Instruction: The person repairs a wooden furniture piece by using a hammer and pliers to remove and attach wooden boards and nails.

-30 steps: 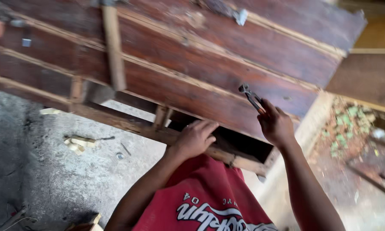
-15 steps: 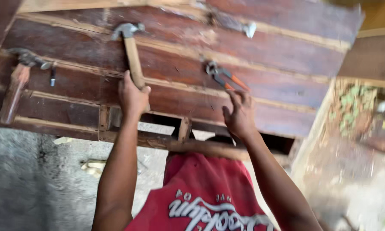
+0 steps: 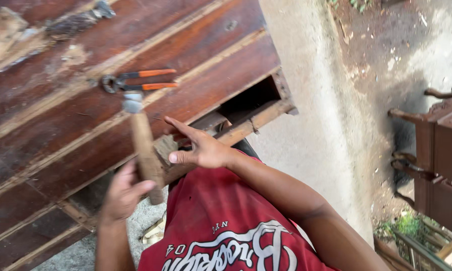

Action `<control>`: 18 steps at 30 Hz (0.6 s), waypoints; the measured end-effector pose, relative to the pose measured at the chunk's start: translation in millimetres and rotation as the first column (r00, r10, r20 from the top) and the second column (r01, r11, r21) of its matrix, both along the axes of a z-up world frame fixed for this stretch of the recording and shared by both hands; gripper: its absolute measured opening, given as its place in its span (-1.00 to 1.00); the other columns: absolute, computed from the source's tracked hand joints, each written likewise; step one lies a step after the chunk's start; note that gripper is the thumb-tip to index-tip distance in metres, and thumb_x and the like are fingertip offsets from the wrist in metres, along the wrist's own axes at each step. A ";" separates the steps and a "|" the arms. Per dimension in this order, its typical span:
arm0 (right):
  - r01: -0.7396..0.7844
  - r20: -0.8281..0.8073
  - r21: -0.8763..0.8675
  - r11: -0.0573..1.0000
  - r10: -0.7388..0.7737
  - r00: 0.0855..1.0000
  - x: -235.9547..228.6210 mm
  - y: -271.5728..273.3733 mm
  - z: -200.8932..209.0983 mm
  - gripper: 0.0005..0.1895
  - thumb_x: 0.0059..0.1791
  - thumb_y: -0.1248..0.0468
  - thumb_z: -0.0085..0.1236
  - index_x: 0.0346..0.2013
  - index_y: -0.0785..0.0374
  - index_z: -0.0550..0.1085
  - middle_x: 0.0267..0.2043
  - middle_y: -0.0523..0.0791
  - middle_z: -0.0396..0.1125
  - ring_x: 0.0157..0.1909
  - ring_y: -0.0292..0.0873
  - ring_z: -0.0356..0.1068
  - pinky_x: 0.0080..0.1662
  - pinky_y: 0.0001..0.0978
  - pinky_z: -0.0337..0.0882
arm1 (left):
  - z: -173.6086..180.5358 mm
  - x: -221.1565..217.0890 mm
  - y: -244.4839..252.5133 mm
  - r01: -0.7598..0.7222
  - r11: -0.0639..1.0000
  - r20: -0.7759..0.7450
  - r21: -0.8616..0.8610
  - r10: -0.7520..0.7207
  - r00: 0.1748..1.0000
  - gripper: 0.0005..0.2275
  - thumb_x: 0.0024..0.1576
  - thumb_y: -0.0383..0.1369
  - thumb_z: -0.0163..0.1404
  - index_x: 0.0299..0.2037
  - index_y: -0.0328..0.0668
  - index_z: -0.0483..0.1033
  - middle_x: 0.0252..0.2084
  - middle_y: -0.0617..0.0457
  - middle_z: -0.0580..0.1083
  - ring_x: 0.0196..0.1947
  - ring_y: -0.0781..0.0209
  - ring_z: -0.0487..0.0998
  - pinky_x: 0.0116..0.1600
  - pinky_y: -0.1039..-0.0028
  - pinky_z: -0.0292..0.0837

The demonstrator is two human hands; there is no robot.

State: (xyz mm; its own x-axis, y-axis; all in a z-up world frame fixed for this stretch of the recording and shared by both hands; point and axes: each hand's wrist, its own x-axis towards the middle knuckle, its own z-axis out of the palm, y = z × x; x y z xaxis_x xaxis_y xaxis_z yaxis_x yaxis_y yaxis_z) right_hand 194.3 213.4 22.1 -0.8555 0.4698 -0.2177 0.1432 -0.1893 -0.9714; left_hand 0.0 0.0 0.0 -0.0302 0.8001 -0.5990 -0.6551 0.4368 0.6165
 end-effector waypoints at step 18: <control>-0.060 0.534 0.625 0.779 -0.370 0.760 320.0 151.2 -81.7 -0.32 0.03 0.30 0.25 0.35 0.41 0.16 -0.28 0.16 0.41 -0.30 0.24 0.46 -0.26 0.04 0.43 | -98.0 256.5 137.8 0.371 0.750 -0.829 -0.547 -0.547 -0.117 -0.32 -0.04 -0.32 0.26 0.32 -0.23 0.28 0.24 -0.29 0.34 0.21 -0.30 0.36 0.34 -0.07 0.15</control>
